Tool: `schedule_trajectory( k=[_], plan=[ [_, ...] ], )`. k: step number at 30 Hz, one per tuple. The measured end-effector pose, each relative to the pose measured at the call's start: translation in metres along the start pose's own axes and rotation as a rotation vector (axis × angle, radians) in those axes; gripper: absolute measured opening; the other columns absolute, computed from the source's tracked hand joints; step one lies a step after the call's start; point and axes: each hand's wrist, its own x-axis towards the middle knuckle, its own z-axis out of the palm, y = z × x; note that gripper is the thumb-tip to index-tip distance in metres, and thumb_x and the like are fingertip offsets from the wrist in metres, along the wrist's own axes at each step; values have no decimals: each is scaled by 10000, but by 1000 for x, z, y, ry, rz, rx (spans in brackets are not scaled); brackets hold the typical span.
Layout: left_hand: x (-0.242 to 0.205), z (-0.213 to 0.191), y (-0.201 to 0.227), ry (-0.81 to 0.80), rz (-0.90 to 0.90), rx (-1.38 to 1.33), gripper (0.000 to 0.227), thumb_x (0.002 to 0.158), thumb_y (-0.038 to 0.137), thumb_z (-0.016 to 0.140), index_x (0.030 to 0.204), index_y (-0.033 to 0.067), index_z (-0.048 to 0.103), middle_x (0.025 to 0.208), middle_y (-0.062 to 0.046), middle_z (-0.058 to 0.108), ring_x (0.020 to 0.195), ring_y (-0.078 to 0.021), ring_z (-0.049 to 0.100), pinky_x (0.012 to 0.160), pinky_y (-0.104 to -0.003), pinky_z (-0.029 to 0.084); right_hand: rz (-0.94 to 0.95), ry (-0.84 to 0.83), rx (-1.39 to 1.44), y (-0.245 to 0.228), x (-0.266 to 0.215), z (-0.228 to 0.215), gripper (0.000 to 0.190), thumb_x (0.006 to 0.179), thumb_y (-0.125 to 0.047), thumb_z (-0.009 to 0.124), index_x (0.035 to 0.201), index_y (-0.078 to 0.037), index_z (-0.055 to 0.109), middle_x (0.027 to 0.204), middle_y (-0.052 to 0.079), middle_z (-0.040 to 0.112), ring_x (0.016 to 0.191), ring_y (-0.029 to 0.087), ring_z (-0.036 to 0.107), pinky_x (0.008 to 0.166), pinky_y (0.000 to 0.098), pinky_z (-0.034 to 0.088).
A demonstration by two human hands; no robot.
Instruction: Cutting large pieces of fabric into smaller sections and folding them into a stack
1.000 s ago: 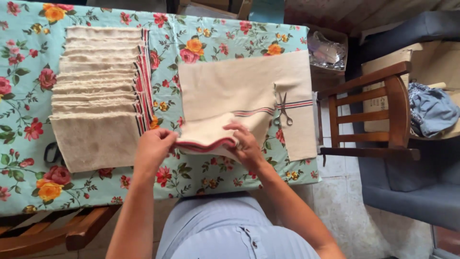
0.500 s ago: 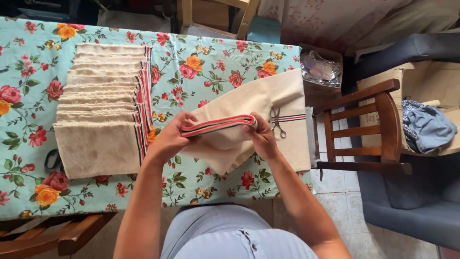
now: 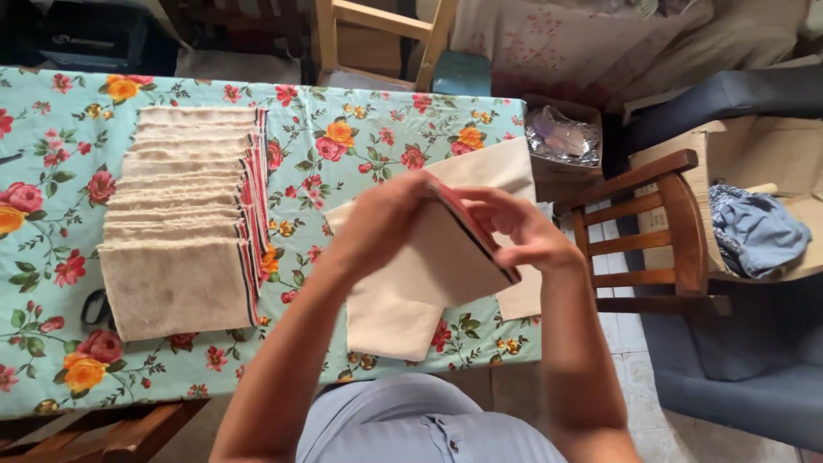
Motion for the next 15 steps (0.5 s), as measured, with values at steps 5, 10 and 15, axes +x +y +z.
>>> schedule_trajectory(
  k=[5, 10, 15],
  plan=[
    [8, 21, 2, -76, -134, 18, 516, 830, 528, 648, 1175, 180, 486, 926, -191, 664, 947, -476, 662, 833, -597, 503, 123, 290, -621, 19, -2, 4, 153, 717, -2, 663, 863, -46, 675, 599, 60, 541, 590, 165, 514, 599, 318, 432],
    [-13, 47, -71, -236, -192, 211, 607, 685, 519, 840, 1074, 120, 600, 879, -232, 696, 939, -490, 663, 861, -601, 518, 119, 574, -471, 48, -28, -14, 20, 896, -75, 740, 888, -64, 726, 669, -31, 644, 669, 65, 538, 686, 230, 491],
    [-47, 40, -109, -206, -337, -344, 207, 765, 191, 830, 943, 106, 764, 908, -187, 743, 901, -356, 716, 838, -465, 526, 140, 803, -337, 59, -75, -53, 151, 950, -158, 720, 818, -123, 656, 703, -94, 515, 694, 25, 486, 737, 184, 456]
  ],
)
